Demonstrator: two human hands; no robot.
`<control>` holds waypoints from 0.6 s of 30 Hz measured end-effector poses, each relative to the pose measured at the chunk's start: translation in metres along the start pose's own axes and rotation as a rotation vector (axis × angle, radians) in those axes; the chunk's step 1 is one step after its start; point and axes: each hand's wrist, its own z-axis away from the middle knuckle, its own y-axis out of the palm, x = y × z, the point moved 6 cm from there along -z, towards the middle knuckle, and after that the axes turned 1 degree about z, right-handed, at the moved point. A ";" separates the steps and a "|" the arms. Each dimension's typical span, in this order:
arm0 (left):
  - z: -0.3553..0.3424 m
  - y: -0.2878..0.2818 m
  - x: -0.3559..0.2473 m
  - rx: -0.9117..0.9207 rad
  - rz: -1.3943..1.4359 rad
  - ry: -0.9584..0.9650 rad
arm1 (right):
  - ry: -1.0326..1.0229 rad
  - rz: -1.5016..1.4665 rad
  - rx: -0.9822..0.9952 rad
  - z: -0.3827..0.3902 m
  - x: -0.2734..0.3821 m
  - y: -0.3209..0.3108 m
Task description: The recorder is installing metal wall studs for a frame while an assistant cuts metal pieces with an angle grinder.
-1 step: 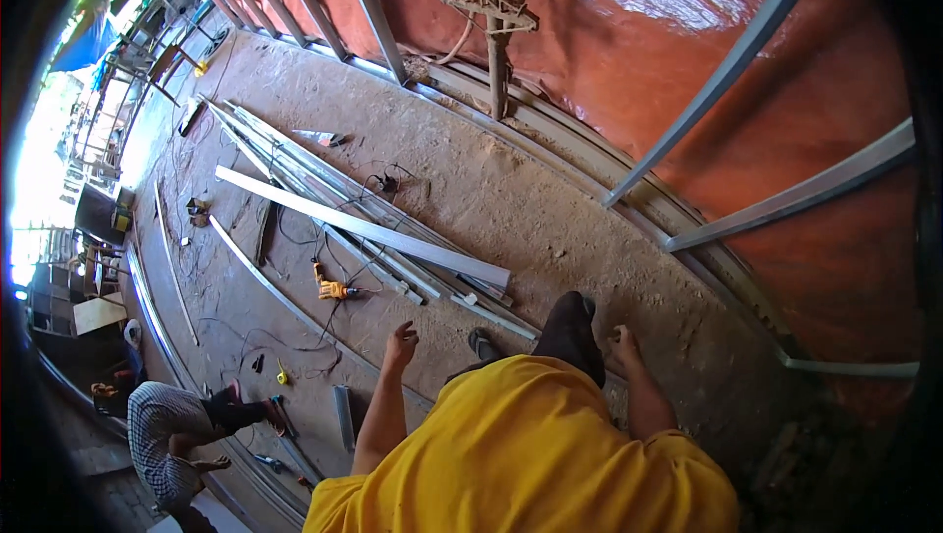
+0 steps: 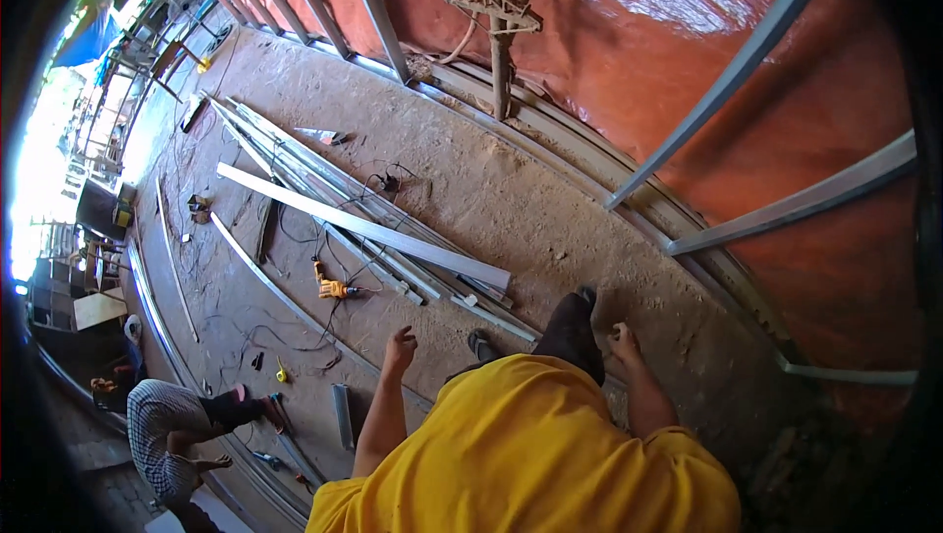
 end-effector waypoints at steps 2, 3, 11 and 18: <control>0.017 0.003 0.028 0.014 0.076 -0.155 | -0.039 0.022 0.036 -0.037 0.023 -0.017; 0.029 0.005 0.037 -0.013 0.069 -0.222 | -0.048 0.027 0.043 -0.054 0.034 -0.025; 0.095 0.082 -0.002 -0.058 -0.143 -0.631 | -0.254 0.035 0.020 -0.193 0.132 -0.109; -0.003 0.169 -0.124 -0.081 -0.042 -0.309 | -0.464 0.131 0.123 -0.260 0.191 -0.193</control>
